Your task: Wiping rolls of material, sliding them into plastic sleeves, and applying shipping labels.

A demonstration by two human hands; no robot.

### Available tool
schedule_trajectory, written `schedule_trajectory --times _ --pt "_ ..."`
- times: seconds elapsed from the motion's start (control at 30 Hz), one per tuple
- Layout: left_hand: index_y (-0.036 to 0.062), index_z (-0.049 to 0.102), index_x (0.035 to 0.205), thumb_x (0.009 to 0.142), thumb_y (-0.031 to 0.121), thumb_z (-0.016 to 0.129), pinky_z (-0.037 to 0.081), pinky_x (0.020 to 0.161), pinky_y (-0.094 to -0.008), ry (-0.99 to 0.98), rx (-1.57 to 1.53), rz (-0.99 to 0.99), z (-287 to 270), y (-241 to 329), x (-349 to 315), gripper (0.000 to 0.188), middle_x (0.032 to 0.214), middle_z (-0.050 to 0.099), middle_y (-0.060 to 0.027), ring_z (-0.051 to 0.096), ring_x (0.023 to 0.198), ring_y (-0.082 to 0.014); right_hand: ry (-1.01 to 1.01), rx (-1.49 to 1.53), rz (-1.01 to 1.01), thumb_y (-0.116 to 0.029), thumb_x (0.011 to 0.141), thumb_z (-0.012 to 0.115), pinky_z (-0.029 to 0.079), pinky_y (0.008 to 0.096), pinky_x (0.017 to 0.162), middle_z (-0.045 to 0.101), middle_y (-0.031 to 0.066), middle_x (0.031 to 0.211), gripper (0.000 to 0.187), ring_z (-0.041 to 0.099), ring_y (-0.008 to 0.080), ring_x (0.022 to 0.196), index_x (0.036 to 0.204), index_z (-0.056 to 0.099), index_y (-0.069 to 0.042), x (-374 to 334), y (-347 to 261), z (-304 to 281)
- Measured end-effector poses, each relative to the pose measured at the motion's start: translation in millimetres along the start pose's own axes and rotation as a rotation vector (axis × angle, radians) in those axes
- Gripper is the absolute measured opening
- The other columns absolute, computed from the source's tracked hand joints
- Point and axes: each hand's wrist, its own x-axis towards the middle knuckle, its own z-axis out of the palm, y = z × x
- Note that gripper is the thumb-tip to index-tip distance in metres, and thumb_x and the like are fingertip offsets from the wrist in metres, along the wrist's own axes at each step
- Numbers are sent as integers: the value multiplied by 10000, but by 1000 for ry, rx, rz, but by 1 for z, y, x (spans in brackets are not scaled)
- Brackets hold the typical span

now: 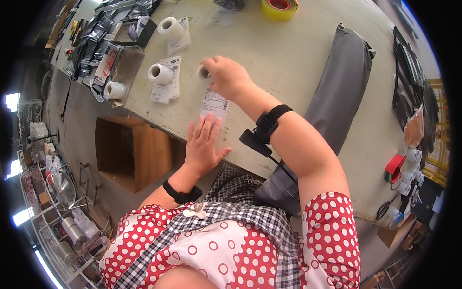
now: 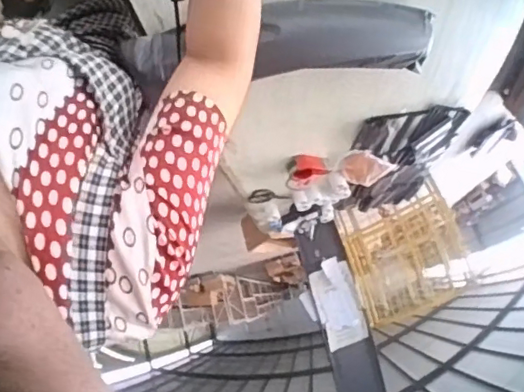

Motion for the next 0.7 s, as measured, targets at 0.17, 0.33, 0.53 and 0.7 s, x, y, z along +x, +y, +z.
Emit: schedule_trajectory --times 0.17,0.33,0.53,0.7 --pt "126 430 1359 745 421 674 216 1084 -492 -47 -150 116 -8 5 -18 724 1407 375 -99 364 1264 -264 396 -247 -106 -169 743 708 459 386 901 565 137 1107 550 548 293 1054 1242 492 -88 -5 30 -7" --pt "108 623 1104 719 184 659 413 888 -382 150 -197 308 5 -18 -45 394 1092 595 -18 540 959 -201 69 100 83 -233 801 681 470 377 870 566 160 1101 449 567 294 999 1183 546 -38 -93 -7 -52" --pt "112 689 956 702 85 616 448 735 -319 436 -233 320 -27 21 -25 266 876 635 23 551 774 -179 -277 949 648 -254 839 677 507 285 755 634 112 1058 407 613 158 895 1116 583 29 -210 -30 -62" --pt "113 678 1013 668 84 680 435 779 -313 505 -274 560 -61 99 -9 346 906 601 20 542 794 -172 70 1590 815 -157 835 680 505 283 774 642 105 1028 390 621 171 895 1145 541 34 -247 -41 -39"
